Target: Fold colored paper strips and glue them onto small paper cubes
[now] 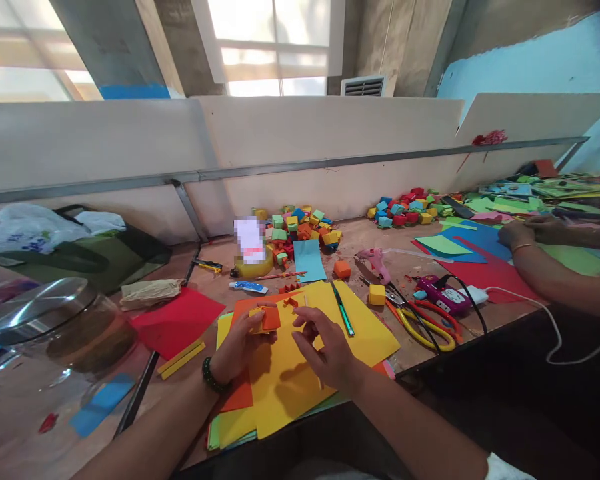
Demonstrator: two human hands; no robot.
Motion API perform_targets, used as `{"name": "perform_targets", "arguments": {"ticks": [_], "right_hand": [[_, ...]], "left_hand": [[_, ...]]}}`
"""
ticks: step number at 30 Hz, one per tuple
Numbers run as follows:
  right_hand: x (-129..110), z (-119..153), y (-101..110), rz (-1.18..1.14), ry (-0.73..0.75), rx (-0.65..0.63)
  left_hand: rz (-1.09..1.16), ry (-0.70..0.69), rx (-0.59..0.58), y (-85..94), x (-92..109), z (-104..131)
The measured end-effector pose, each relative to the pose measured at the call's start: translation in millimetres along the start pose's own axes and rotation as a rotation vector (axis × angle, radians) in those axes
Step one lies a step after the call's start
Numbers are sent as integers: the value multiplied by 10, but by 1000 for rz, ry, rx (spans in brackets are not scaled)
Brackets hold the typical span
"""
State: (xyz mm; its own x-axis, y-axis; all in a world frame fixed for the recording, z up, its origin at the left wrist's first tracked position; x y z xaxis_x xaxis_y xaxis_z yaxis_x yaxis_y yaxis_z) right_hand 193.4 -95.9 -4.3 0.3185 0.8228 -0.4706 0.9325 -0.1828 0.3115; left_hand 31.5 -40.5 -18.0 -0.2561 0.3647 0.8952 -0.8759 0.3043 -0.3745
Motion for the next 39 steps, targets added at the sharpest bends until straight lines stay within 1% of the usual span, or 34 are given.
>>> {"name": "perform_targets", "arguments": {"ticks": [6,10,15,18,21,23,27,31,33,35,37,39], "right_hand": [[-18,0,-3,-4,-1,-16],[-17,2,-3,-11,-3,-21],[8,13,7,-10,-24,-24],[18,21,17,-11,-37,-21],[14,6,23,-7,-16,-17],[15,-12,19,-8,-5,-33],[46,-28,-4,15,-29,-62],[70,7,-8,-1,-33,-3],[86,38,35,-39,-46,64],[101,66,140,-78,-69,148],[99,78,311,-90,-91,224],[64,70,528,-50,-97,268]], "left_hand": [[3,1,32,-10,8,19],[5,4,22,8,-11,-7],[30,-23,53,34,-14,-45],[14,-29,30,11,4,-39],[-43,-27,-7,-27,21,-14],[-87,-30,-23,-51,22,5],[-149,-30,-50,-97,5,36],[-141,-26,-37,-118,30,59],[-129,-40,1,-111,66,61],[-141,-44,69,-93,98,56],[-168,-28,145,-77,119,52],[-192,-17,183,-80,135,57]]}}
Point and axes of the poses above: each hand's wrist, its own z-axis away from the middle knuckle, its own y-axis out of the back of the hand, x = y × z, the point moved 4 cm from there along -z, towards the middle knuckle, and after that the axes turned 9 degrees about y, right-handed, at the moved point
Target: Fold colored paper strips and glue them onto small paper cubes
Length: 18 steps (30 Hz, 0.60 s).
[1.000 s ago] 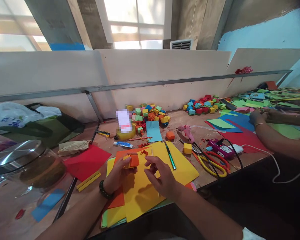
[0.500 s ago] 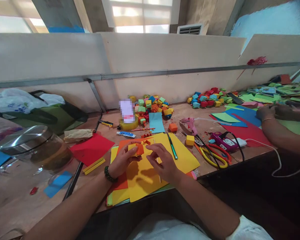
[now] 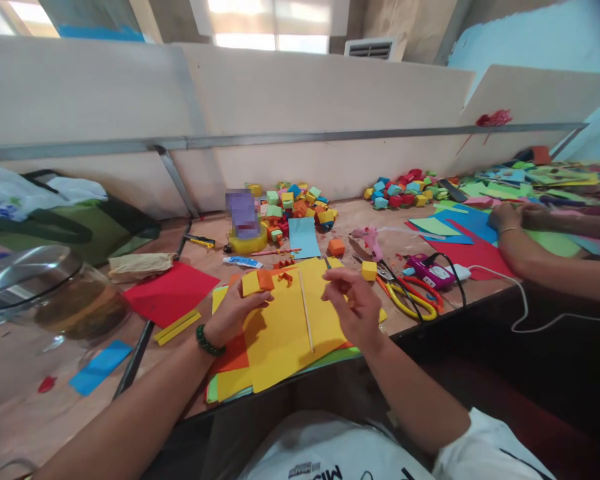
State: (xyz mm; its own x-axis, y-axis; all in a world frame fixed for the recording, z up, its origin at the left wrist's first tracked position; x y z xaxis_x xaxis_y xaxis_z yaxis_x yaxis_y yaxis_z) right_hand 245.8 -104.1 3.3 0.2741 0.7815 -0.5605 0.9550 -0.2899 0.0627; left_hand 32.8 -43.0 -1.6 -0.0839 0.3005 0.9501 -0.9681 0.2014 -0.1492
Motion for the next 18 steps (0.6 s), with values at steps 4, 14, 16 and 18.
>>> {"name": "perform_targets", "arguments": {"ticks": [4,14,16,18], "right_hand": [[-109,-81,376,198,-21,-72],[597,-183,1237,723,-443,-216],[817,-358,1319,716,-528,-233],[1016,-524,1325,657,-597,-249]], "left_hand": [[-28,-44,1,-23,42,41],[-155,-68,19,-24,2,82],[-148,-56,15,-38,13,97],[-141,-39,-30,-79,48,108]]}}
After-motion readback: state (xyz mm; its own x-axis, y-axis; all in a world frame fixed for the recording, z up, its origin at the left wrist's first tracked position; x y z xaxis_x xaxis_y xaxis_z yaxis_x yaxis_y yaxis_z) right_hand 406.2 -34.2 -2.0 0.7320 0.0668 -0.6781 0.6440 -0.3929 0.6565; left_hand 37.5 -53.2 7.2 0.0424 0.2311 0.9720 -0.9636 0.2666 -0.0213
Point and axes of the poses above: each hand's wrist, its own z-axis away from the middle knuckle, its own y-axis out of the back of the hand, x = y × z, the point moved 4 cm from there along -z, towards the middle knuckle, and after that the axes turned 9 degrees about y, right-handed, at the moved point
